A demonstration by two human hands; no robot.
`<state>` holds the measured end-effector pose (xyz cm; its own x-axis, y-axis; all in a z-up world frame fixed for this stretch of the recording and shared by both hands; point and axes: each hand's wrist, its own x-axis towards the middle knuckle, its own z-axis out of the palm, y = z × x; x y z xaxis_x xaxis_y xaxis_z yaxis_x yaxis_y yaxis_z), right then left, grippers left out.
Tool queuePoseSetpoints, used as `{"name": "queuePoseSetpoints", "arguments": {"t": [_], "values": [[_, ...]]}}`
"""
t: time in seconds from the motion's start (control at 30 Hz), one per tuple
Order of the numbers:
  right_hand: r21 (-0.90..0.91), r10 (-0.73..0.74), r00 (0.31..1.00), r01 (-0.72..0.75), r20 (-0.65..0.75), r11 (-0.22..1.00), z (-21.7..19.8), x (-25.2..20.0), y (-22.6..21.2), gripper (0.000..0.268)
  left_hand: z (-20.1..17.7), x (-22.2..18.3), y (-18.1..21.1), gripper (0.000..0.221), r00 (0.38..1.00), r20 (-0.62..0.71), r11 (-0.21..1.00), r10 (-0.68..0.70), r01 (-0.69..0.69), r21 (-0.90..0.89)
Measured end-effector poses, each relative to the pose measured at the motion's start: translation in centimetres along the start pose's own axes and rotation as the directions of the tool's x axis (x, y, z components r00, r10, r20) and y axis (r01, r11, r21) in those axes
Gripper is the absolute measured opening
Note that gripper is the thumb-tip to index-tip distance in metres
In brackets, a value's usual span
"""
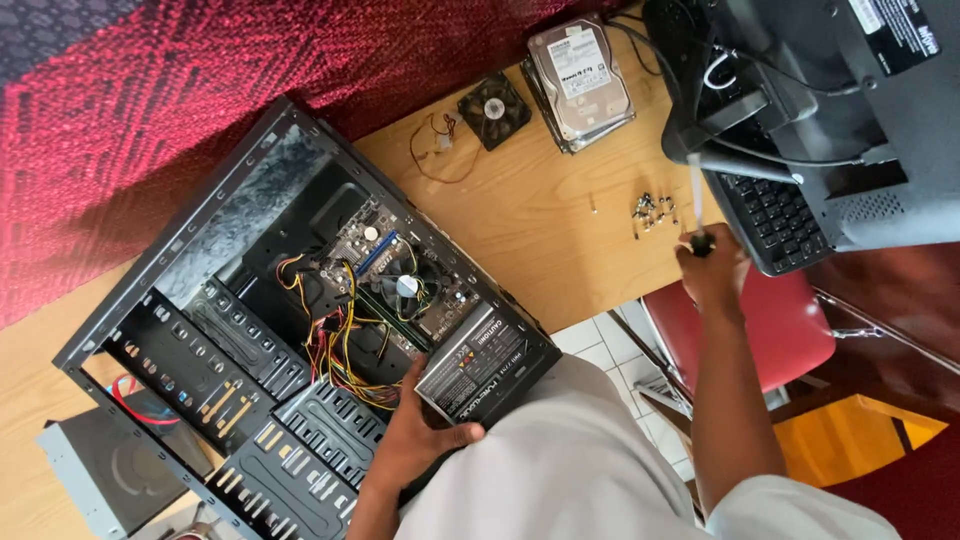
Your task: The person positions a power supply unit inside a computer case and secures it using a screwdriver and screws.
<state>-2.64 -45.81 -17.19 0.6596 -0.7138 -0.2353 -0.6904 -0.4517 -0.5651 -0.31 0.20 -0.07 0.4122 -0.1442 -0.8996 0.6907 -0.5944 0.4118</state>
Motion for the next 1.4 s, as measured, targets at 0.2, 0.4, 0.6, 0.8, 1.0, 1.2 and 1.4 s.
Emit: {"name": "queuePoseSetpoints", "arguments": {"t": [0.2,0.4,0.6,0.8,1.0,1.2,1.4], "values": [[-0.059,-0.07,0.994,0.065,-0.087,0.996,4.0,0.6,-0.2,0.018,-0.5,0.8,-1.2,0.087,0.986,-0.141,0.994,0.084,-0.094,-0.064],[-0.013,0.007,0.982,-0.009,-0.189,1.0,5.8,0.5,-0.6,0.034,-0.5,1.7,-2.3,0.103,0.992,-0.129,0.999,-0.003,-0.001,-0.033],[-0.073,0.024,0.972,-0.042,-0.233,0.996,6.4,3.0,1.0,0.018,-1.1,0.5,-0.7,0.106,0.99,-0.13,0.997,0.05,-0.058,-0.06],[-0.011,0.039,0.963,-0.044,-0.268,0.999,6.8,3.0,-0.2,0.022,-1.0,0.9,-1.3,0.104,0.991,-0.12,0.995,0.064,-0.073,-0.07],[-0.036,0.163,0.975,-0.17,-0.154,0.985,6.0,2.9,-2.3,0.033,-0.9,1.2,-1.4,0.102,0.991,-0.115,0.996,0.066,-0.072,-0.049],[-0.05,0.142,0.985,-0.148,-0.102,0.988,6.5,3.5,-1.2,0.03,-0.8,1.7,-2.0,0.1,0.992,-0.105,0.994,0.064,-0.072,-0.077],[0.372,0.136,0.988,-0.154,0.074,0.915,-0.8,-3.0,-8.3,0.032,0.1,-0.8,-1.5,0.079,0.768,-0.587,0.963,0.256,-0.258,0.082]]}}
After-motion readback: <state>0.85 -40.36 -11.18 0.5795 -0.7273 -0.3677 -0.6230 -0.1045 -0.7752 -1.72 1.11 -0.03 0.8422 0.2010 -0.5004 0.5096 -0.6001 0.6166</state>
